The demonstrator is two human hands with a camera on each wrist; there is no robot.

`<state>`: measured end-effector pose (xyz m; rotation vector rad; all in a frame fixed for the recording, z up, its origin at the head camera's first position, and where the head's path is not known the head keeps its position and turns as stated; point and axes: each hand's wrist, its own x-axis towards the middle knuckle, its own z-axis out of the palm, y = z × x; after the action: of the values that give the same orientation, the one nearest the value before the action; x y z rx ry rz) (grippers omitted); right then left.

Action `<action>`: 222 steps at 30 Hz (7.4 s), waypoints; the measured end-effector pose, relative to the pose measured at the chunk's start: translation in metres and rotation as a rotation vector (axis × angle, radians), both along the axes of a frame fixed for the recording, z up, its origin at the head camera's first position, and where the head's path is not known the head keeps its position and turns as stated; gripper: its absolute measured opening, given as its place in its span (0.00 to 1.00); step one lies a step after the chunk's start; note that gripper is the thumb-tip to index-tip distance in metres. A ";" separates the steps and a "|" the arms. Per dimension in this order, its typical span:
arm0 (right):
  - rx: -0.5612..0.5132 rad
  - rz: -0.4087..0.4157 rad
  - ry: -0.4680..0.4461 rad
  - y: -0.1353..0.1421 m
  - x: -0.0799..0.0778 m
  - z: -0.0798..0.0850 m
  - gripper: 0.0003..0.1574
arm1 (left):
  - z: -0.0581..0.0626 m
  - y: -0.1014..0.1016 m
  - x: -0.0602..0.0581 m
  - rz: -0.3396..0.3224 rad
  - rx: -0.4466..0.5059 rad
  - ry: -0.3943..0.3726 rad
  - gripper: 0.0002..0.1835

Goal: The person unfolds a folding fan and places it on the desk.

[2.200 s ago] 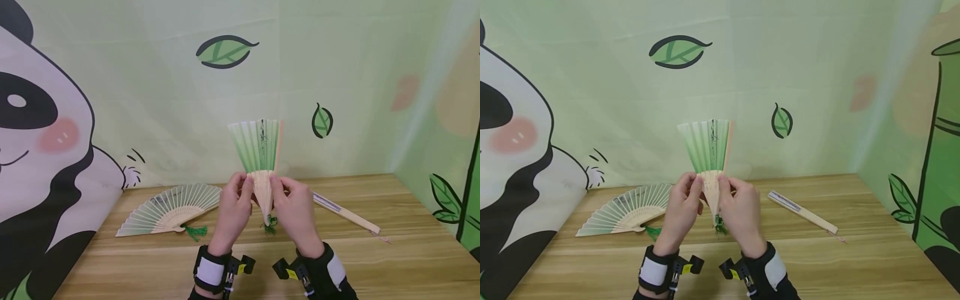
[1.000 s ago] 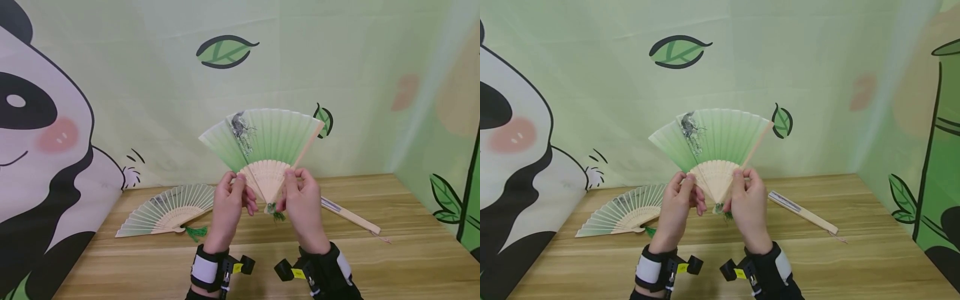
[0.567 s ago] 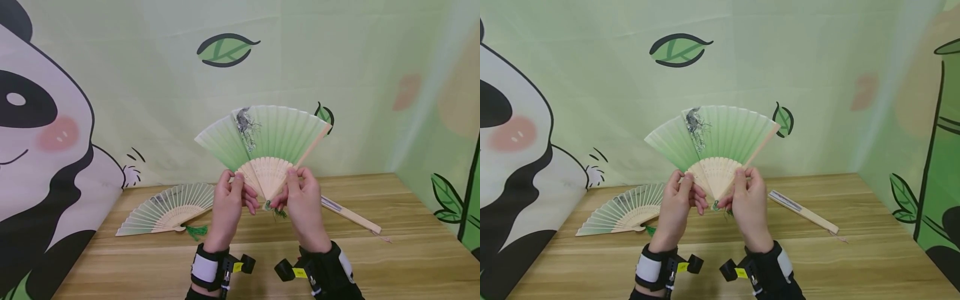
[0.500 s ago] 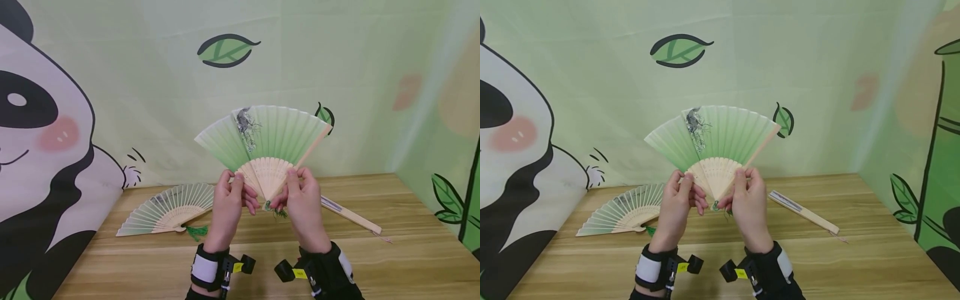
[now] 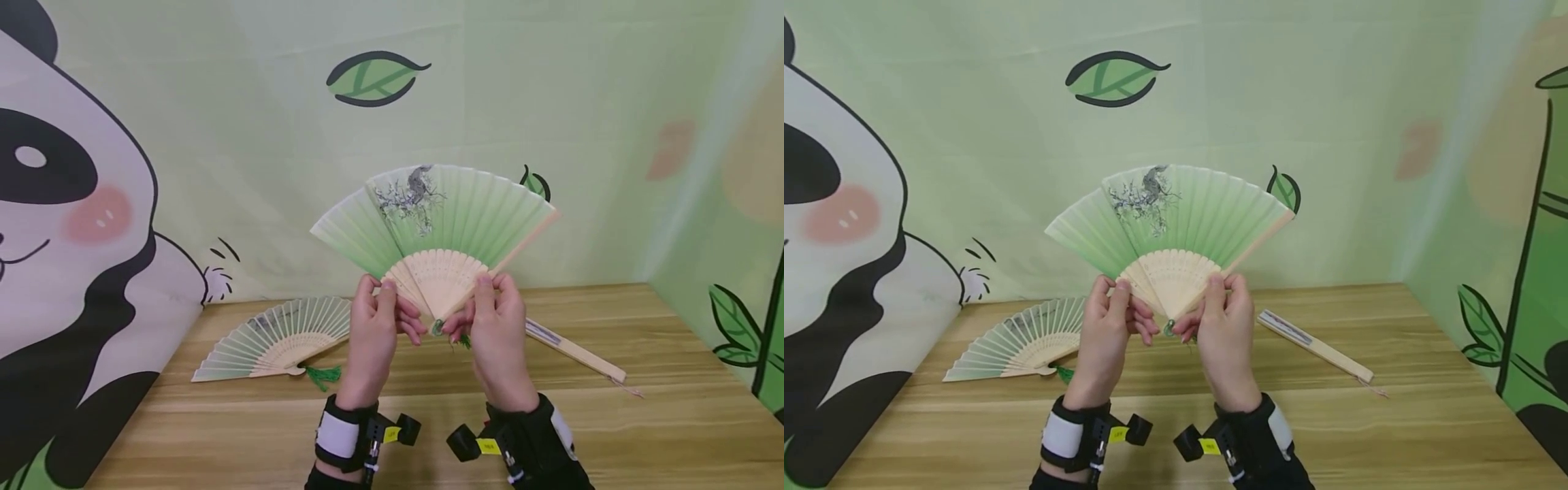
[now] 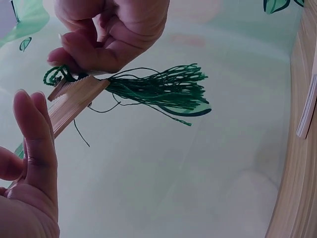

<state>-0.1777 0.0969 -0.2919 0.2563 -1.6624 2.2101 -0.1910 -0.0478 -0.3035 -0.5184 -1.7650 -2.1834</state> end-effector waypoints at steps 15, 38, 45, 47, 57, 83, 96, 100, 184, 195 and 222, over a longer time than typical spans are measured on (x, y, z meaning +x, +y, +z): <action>-0.065 -0.007 0.019 -0.002 0.000 -0.001 0.18 | -0.001 0.005 0.000 0.041 0.044 0.022 0.12; -0.162 -0.036 0.068 -0.002 -0.001 -0.001 0.17 | -0.003 0.012 0.000 0.068 0.087 0.059 0.12; -0.168 -0.037 0.078 -0.002 -0.001 0.000 0.17 | -0.003 0.013 0.000 0.074 0.091 0.064 0.11; -0.172 -0.036 0.077 -0.002 -0.001 0.000 0.17 | -0.003 0.014 0.000 0.072 0.092 0.065 0.11; -0.196 -0.045 0.114 0.001 -0.001 -0.001 0.17 | -0.005 0.018 -0.001 0.056 0.114 0.081 0.11; -0.294 -0.080 0.197 -0.002 -0.002 -0.003 0.19 | -0.007 0.022 0.000 0.027 0.172 0.104 0.11; -0.403 -0.111 0.136 -0.002 -0.003 -0.004 0.18 | -0.010 0.028 0.002 0.021 0.198 0.041 0.11; -0.424 -0.121 0.132 -0.003 -0.003 -0.004 0.17 | -0.011 0.028 0.002 0.007 0.207 0.027 0.11; -0.069 0.071 -0.827 0.030 -0.042 -0.132 0.05 | -0.127 -0.132 0.056 -0.075 -0.715 -0.652 0.13; 0.002 0.077 -0.827 0.049 -0.042 -0.127 0.07 | -0.124 -0.120 0.056 -0.063 -0.743 -0.608 0.09; 1.709 0.039 -0.527 0.210 -0.065 -0.088 0.24 | -0.037 0.002 -0.015 -0.215 -1.327 -0.202 0.12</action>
<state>-0.2429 0.3070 -0.3795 0.0732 -3.3371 0.2528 -0.2060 -0.0460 -0.3401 -0.7473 -3.2147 -0.8393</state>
